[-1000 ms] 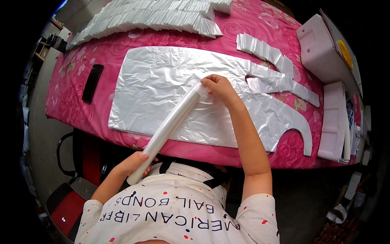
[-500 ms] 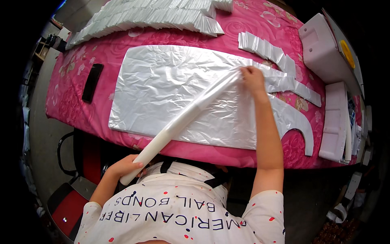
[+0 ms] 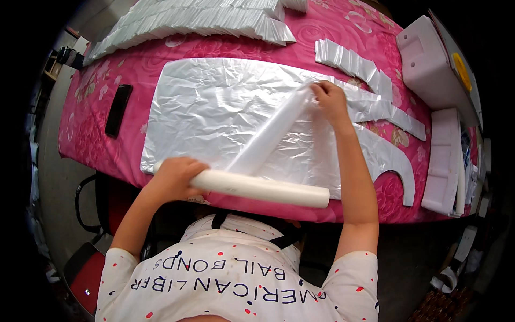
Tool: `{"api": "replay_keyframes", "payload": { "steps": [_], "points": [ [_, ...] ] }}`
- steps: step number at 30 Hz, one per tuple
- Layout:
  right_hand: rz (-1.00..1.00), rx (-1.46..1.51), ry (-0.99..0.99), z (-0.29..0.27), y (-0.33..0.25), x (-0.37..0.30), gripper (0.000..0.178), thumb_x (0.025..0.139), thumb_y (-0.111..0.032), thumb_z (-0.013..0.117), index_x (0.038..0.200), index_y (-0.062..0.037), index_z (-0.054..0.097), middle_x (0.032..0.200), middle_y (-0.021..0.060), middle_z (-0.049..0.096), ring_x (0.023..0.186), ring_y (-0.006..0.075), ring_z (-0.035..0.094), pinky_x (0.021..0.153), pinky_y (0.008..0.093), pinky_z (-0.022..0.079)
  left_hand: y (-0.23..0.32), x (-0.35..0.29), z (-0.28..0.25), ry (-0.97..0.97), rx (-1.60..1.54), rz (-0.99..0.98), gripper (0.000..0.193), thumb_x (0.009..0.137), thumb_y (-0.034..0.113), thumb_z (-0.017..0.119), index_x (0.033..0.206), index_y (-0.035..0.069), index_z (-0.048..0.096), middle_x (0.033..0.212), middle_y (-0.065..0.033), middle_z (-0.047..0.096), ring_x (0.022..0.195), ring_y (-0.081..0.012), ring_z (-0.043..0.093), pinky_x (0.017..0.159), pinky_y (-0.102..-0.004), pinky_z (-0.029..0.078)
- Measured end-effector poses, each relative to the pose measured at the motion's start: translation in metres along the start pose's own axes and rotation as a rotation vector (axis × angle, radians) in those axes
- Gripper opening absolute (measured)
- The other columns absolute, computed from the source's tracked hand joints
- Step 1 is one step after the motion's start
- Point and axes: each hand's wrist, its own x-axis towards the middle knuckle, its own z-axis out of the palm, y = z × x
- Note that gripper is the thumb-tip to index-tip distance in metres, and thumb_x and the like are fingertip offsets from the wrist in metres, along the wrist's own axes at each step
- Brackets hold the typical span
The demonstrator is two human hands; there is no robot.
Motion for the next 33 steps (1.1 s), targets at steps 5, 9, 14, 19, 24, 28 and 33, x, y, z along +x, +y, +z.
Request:
{"api": "replay_keyframes", "payload": {
  "steps": [5,9,14,19,24,28,33],
  "points": [
    [-0.037,-0.007,-0.147,0.039,-0.013,0.008,0.019,0.084,-0.017,0.06,0.087,0.0007,0.064,0.069,-0.0011,0.058,0.061,0.0062,0.049,0.057,0.0219,0.041,0.004,0.056,0.017,0.399,0.212,0.312,0.038,0.072,0.035,0.067,0.096,0.006,0.058,0.101,-0.0095,0.058,0.096,-0.0274,0.054,0.085,-0.0374,0.044],
    [-0.019,-0.027,-0.171,0.044,-0.009,0.014,0.018,0.084,-0.017,0.059,0.086,0.0005,0.064,0.069,-0.0011,0.058,0.06,0.0063,0.049,0.058,0.0225,0.041,0.014,0.05,0.049,0.295,0.099,0.515,0.056,0.075,0.044,0.062,0.108,-0.001,0.054,0.111,-0.0141,0.054,0.106,-0.0285,0.051,0.093,-0.04,0.04],
    [0.072,-0.052,-0.203,0.042,-0.011,0.019,0.021,0.083,-0.019,0.06,0.089,0.0009,0.063,0.071,-0.0001,0.059,0.062,0.0073,0.05,0.06,0.0234,0.042,0.013,0.03,0.076,0.078,0.226,0.411,0.081,0.079,0.06,0.044,0.126,-0.007,0.041,0.136,-0.0202,0.037,0.129,-0.0323,0.031,0.108,-0.0438,0.02],
    [-0.16,-0.272,0.155,0.046,-0.016,0.004,0.033,0.084,-0.023,0.061,0.108,-0.0011,0.058,0.097,0.0118,0.061,0.075,0.0179,0.058,0.071,0.0309,0.047,0.018,0.027,0.086,0.046,0.199,0.349,0.084,0.079,0.058,0.044,0.131,-0.007,0.036,0.142,-0.0202,0.028,0.135,-0.0306,0.022,0.11,-0.0442,0.013],
    [-0.415,-0.46,-0.187,0.065,-0.058,-0.115,0.039,0.081,-0.023,0.063,0.114,-0.0039,0.056,0.112,0.0169,0.056,0.103,0.0313,0.052,0.09,0.0378,0.041,0.032,0.017,0.099,0.064,0.211,0.274,0.084,0.078,0.058,0.045,0.133,-0.005,0.033,0.143,-0.0191,0.026,0.136,-0.0299,0.019,0.11,-0.044,0.013],
    [-0.507,-0.651,-0.273,0.077,-0.052,-0.171,0.054,0.071,-0.008,0.067,0.122,-0.0107,0.051,0.109,0.0138,0.057,0.096,0.0313,0.055,0.082,0.0391,0.044,0.04,0.014,0.104,0.061,0.245,0.226,0.085,0.079,0.058,0.045,0.134,-0.004,0.031,0.144,-0.019,0.024,0.136,-0.0298,0.019,0.11,-0.0432,0.012],
    [-0.563,-0.804,0.02,0.03,-0.02,-0.146,0.056,0.073,-0.007,0.062,0.127,-0.0131,0.046,0.106,0.0152,0.056,0.09,0.0332,0.056,0.079,0.0426,0.045,0.042,0.013,0.102,0.038,0.29,0.236,0.086,0.079,0.058,0.045,0.136,-0.004,0.028,0.145,-0.019,0.023,0.136,-0.0297,0.018,0.11,-0.0423,0.012]
  ]
}}
